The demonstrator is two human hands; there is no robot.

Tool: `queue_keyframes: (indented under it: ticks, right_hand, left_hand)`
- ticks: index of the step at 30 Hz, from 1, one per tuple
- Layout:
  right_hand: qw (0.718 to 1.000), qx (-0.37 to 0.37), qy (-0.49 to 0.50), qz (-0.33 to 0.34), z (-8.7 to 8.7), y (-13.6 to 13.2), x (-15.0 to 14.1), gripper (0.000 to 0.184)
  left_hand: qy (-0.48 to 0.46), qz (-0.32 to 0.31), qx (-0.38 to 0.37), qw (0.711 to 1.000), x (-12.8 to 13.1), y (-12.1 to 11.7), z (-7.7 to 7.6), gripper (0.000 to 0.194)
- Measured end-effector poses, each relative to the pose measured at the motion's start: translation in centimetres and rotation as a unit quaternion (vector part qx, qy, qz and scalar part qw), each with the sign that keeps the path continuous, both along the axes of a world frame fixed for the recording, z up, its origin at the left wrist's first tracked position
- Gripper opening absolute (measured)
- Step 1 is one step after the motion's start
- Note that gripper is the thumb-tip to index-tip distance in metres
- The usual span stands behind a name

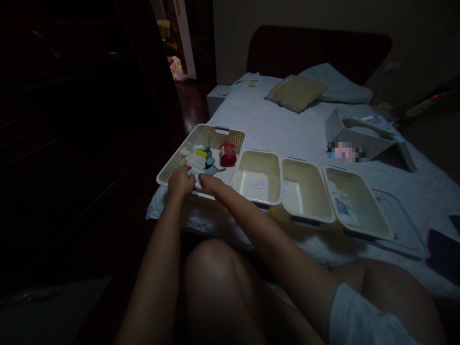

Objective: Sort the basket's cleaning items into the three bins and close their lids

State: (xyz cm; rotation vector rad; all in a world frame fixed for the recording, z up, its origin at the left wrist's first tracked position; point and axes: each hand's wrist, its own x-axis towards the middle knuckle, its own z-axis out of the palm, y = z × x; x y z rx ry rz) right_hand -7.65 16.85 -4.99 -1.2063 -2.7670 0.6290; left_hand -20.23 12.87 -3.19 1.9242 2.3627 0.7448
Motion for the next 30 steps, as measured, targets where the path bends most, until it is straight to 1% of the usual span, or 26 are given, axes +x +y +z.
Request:
queue_keyframes:
  ticks: [2, 6, 10, 12, 15, 18, 21, 26, 30]
  right_hand:
    - [1.000, -0.003, 0.002, -0.014, -0.1, -0.2, 0.1, 0.053]
    - [0.999, -0.013, 0.006, -0.039, 0.3, -0.6, 0.2, 0.051]
    - [0.997, -0.007, 0.035, -0.067, 0.7, -0.9, 0.1, 0.040]
    - [0.995, -0.003, 0.048, -0.087, 0.9, -1.0, 0.1, 0.038]
    - [0.992, 0.015, 0.063, -0.104, 1.3, -1.3, 0.3, 0.037]
    - [0.991, 0.035, 0.070, -0.106, 1.5, -1.5, 0.6, 0.034]
    - [0.990, 0.039, 0.076, -0.112, 1.6, -1.6, 0.8, 0.031]
    - [0.979, 0.070, 0.129, -0.143, 1.8, -1.6, 0.9, 0.023]
    - [0.970, 0.086, 0.175, -0.146, 2.2, -1.9, 1.2, 0.021]
  left_hand:
    - [-0.003, 0.004, -0.002, 1.000, 0.1, 0.0, 0.0, 0.037]
    - [-0.013, 0.010, -0.008, 1.000, 0.3, 0.0, 0.0, 0.036]
    - [-0.010, 0.013, -0.022, 1.000, 0.4, -0.1, 0.3, 0.038]
    - [-0.006, 0.015, -0.028, 0.999, 0.5, -0.2, 0.4, 0.038]
    - [0.000, 0.019, -0.033, 0.999, 0.6, -0.3, 0.6, 0.039]
    - [0.002, 0.017, -0.030, 0.999, 0.6, -0.3, 0.6, 0.038]
    - [-0.004, 0.018, -0.025, 1.000, 0.7, -0.4, 0.5, 0.036]
    - [0.002, 0.026, -0.026, 0.999, 0.7, -0.4, 0.4, 0.036]
    - [0.008, 0.024, -0.022, 0.999, 0.6, -0.4, 0.3, 0.037]
